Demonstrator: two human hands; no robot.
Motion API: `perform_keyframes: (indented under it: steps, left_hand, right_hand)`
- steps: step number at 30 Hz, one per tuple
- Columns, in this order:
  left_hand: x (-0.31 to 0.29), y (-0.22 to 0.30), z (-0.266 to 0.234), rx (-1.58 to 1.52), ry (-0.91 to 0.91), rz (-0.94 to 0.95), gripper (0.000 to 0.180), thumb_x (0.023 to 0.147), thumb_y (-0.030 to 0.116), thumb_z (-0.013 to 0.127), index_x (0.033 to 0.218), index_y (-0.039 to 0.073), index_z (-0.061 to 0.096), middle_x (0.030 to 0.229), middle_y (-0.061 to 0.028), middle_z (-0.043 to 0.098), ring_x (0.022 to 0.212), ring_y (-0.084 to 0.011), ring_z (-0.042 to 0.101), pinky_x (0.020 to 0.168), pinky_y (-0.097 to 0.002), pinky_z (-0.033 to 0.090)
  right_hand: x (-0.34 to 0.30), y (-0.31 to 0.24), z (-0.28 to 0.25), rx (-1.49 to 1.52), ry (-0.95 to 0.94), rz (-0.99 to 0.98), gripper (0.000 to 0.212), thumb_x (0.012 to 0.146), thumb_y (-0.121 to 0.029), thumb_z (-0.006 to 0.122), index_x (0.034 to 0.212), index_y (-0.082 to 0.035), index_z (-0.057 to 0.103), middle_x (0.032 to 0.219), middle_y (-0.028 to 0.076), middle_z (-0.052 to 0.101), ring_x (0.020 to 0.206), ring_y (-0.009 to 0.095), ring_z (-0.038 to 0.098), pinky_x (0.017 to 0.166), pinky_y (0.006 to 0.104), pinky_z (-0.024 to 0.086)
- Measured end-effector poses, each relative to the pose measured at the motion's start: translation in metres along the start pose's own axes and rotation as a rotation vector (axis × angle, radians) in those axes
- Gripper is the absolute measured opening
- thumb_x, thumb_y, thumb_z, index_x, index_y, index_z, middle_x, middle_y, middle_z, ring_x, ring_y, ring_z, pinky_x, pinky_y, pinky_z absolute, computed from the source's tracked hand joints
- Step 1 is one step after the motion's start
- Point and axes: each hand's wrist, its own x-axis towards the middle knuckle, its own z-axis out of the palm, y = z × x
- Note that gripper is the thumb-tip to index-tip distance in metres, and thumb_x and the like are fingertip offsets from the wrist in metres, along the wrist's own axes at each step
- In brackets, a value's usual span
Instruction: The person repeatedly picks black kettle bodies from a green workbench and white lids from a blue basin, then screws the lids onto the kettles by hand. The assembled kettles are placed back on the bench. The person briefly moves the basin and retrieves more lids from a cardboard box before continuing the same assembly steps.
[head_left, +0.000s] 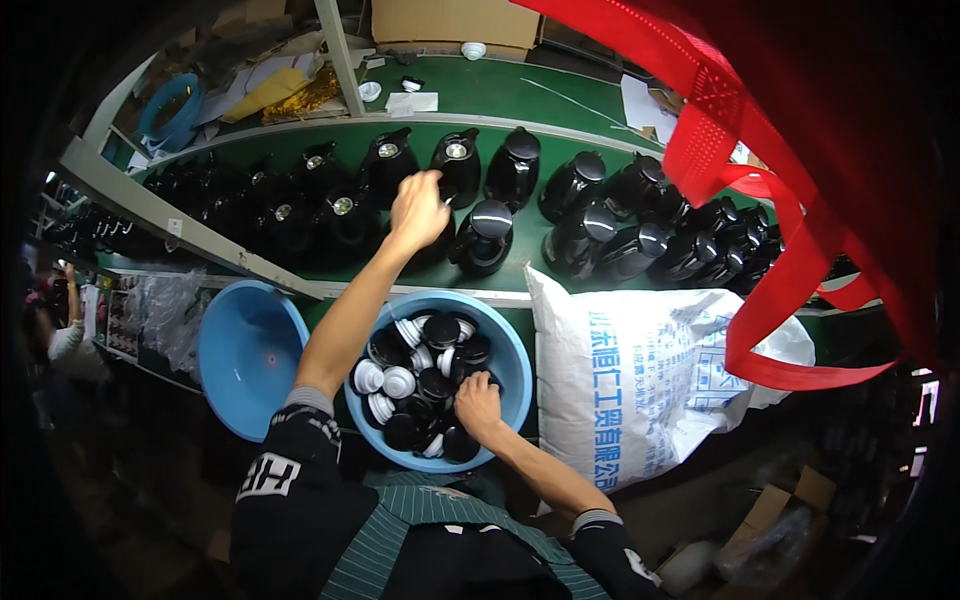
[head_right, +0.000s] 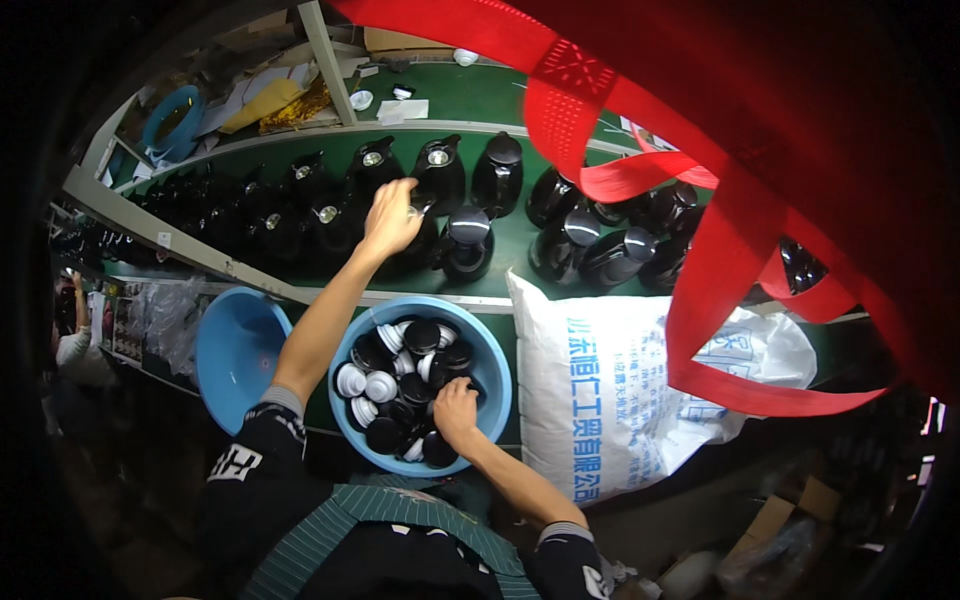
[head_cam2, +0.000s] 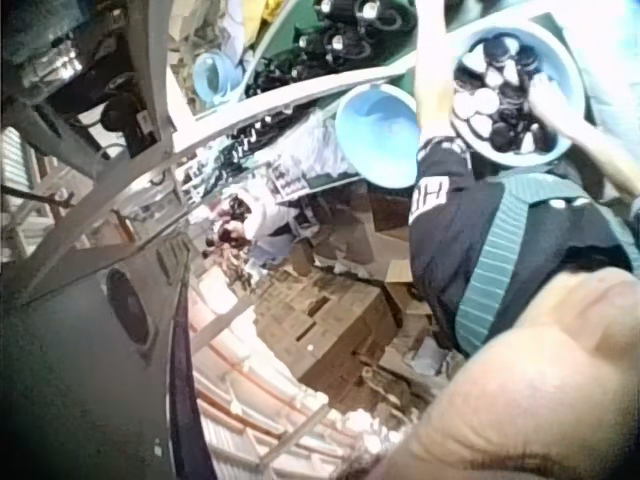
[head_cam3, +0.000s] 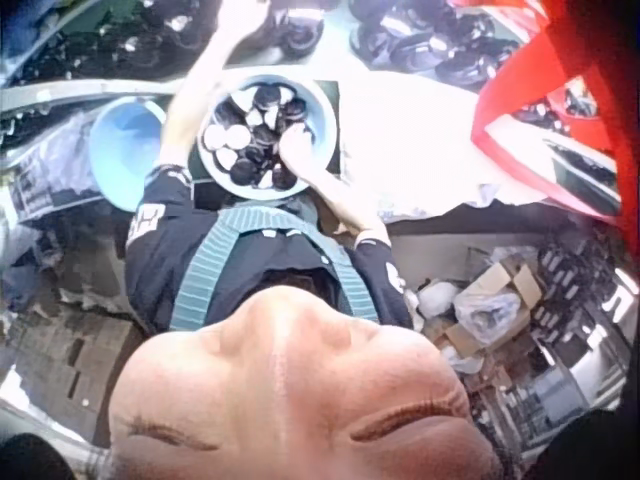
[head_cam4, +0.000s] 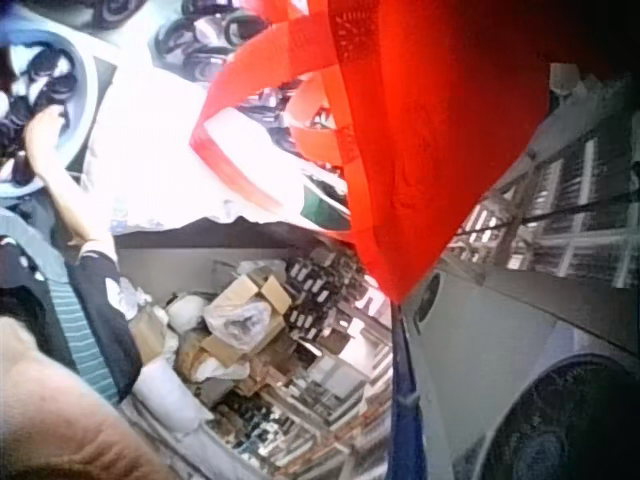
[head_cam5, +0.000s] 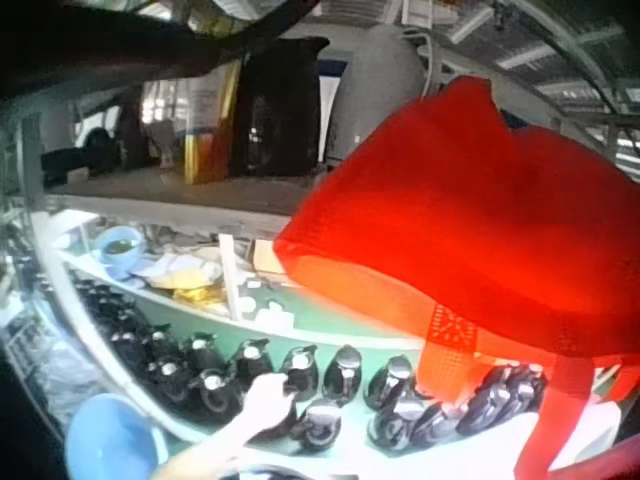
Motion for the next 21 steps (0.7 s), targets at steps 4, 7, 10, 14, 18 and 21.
perform_keyframes:
  steps: [4, 7, 10, 14, 18, 21]
  left_hand:
    - [-0.069, -0.075, 0.007, 0.178, -0.151, -0.337, 0.079, 0.072, 0.03, 0.094, 0.131, -0.001, 0.05, 0.131, -0.0215, 0.057, 0.123, -0.0408, 0.057, 0.105, -0.0502, 0.049]
    - [-0.069, -0.1, 0.01, -0.16, -0.08, -0.233, 0.048, 0.07, 0.024, 0.095, 0.093, 0.001, 0.059, 0.085, -0.0162, 0.067, 0.082, -0.0356, 0.067, 0.075, -0.0442, 0.053]
    - [-0.077, -0.081, 0.006, -0.379, -0.084, -0.197, 0.042, 0.072, 0.019, 0.093, 0.079, 0.0, 0.056, 0.068, -0.0141, 0.06, 0.063, -0.0321, 0.06, 0.064, -0.0428, 0.048]
    - [-0.113, -0.066, -0.05, -0.458, -0.017, -0.092, 0.034, 0.073, 0.01, 0.087, 0.083, -0.001, 0.057, 0.067, -0.0121, 0.057, 0.059, -0.0264, 0.055, 0.059, -0.0391, 0.043]
    - [-0.129, -0.033, -0.113, -0.412, -0.011, -0.033, 0.028, 0.076, 0.01, 0.085, 0.085, -0.002, 0.061, 0.066, -0.0104, 0.055, 0.059, -0.0205, 0.053, 0.058, -0.0359, 0.042]
    - [-0.139, -0.015, -0.137, -0.448, -0.051, -0.024, 0.027, 0.077, 0.008, 0.085, 0.086, -0.003, 0.062, 0.068, -0.0118, 0.057, 0.06, -0.0207, 0.054, 0.058, -0.0358, 0.043]
  right_hand:
    - [-0.004, 0.013, -0.07, 0.225, -0.26, -0.226, 0.096, 0.077, -0.054, 0.085, 0.146, 0.002, 0.051, 0.127, 0.022, 0.067, 0.127, 0.037, 0.061, 0.09, 0.0506, 0.056]
    - [0.013, 0.021, -0.051, 0.383, -0.189, -0.2, 0.083, 0.07, -0.042, 0.094, 0.131, -0.002, 0.054, 0.118, 0.022, 0.069, 0.112, 0.041, 0.066, 0.089, 0.0495, 0.06]
    - [0.012, 0.036, -0.061, 0.396, -0.283, -0.163, 0.087, 0.069, -0.042, 0.095, 0.136, -0.006, 0.053, 0.118, 0.022, 0.068, 0.114, 0.041, 0.065, 0.091, 0.0493, 0.059]
    - [0.006, 0.081, -0.152, 0.635, -0.176, -0.139, 0.089, 0.07, -0.048, 0.094, 0.147, -0.02, 0.059, 0.119, 0.022, 0.064, 0.113, 0.04, 0.064, 0.096, 0.0479, 0.055]
    - [0.053, 0.094, -0.245, 1.605, 0.118, -0.175, 0.063, 0.085, -0.029, 0.089, 0.136, -0.005, 0.061, 0.101, 0.007, 0.06, 0.097, 0.017, 0.069, 0.083, 0.0305, 0.055]
    - [0.098, 0.057, -0.281, 1.86, 0.554, -0.299, 0.05, 0.083, -0.015, 0.091, 0.118, -0.005, 0.057, 0.121, 0.009, 0.057, 0.103, 0.017, 0.066, 0.081, 0.0278, 0.058]
